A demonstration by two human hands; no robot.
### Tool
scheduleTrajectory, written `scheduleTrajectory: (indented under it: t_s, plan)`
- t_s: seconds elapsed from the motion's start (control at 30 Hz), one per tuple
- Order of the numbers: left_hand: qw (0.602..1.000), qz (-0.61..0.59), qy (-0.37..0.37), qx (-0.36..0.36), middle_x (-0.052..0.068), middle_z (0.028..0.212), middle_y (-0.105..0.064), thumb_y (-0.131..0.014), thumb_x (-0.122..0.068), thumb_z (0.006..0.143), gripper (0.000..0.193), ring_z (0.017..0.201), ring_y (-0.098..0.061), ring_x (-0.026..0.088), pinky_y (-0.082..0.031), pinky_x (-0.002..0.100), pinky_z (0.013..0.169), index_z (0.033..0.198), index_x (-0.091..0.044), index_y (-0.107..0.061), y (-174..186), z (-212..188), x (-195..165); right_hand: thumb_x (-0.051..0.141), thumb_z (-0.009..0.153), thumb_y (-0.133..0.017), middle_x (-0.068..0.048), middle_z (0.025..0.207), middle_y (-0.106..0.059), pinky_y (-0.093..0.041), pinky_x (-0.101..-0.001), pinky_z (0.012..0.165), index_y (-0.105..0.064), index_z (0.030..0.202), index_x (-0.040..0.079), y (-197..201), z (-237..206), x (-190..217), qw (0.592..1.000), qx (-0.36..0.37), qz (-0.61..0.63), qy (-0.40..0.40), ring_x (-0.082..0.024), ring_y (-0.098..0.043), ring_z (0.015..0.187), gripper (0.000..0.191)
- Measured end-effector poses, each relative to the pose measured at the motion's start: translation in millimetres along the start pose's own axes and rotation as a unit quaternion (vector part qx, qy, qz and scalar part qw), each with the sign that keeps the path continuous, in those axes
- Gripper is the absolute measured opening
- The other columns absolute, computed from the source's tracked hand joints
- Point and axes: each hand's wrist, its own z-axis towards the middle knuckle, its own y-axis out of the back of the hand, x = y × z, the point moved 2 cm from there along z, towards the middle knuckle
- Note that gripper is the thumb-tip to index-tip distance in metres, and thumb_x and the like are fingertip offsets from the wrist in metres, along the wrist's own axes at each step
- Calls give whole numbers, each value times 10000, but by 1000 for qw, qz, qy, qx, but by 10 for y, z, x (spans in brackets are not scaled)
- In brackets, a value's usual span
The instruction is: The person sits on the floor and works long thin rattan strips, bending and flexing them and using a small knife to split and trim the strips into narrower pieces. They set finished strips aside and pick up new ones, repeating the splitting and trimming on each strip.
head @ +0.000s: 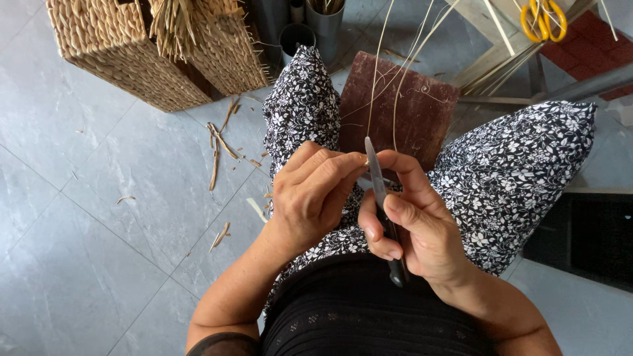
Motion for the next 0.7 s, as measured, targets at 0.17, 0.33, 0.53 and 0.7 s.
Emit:
scheduleTrajectory:
  t_s: [0.17, 0.33, 0.53, 0.7]
  plan:
    - [1000, 1, -5, 5, 40, 974, -715, -785, 27, 907, 239, 829, -631, 211, -516, 313, 745, 1114, -46, -691, -16, -5, -15, 194, 1140, -491, -135, 877, -622, -427, -233, 500, -406, 1505, 154, 4, -5, -10, 1000, -9, 1, 3, -109, -471, 564, 377]
    - [1000, -8, -4, 22, 38, 981, -708, -778, 30, 907, 248, 829, -610, 219, -510, 323, 750, 1124, -49, -687, -14, 4, -10, 194, 1144, -490, -136, 887, -622, -426, -230, 499, -419, 1491, 153, 25, 9, -9, 1000, 7, 15, 4, -107, -471, 567, 356]
    - [996, -70, 17, 46, 39, 926, -683, -778, 7, 917, 240, 804, -589, 223, -489, 315, 699, 1129, -50, -681, -9, 4, 45, 208, 1161, -497, -157, 900, -638, -418, -227, 489, -429, 1463, 145, 33, 24, 9, 1000, 16, -4, 7, -104, -462, 558, 316]
    - [986, -126, 63, 84, 97, 924, -686, -712, 7, 980, 220, 825, -685, 232, -551, 334, 733, 1193, 3, -656, -62, -63, 70, 216, 1142, -502, -175, 904, -655, -432, -227, 480, -422, 1486, 163, 31, 48, 116, 1000, 7, -18, 22, -114, -486, 545, 357]
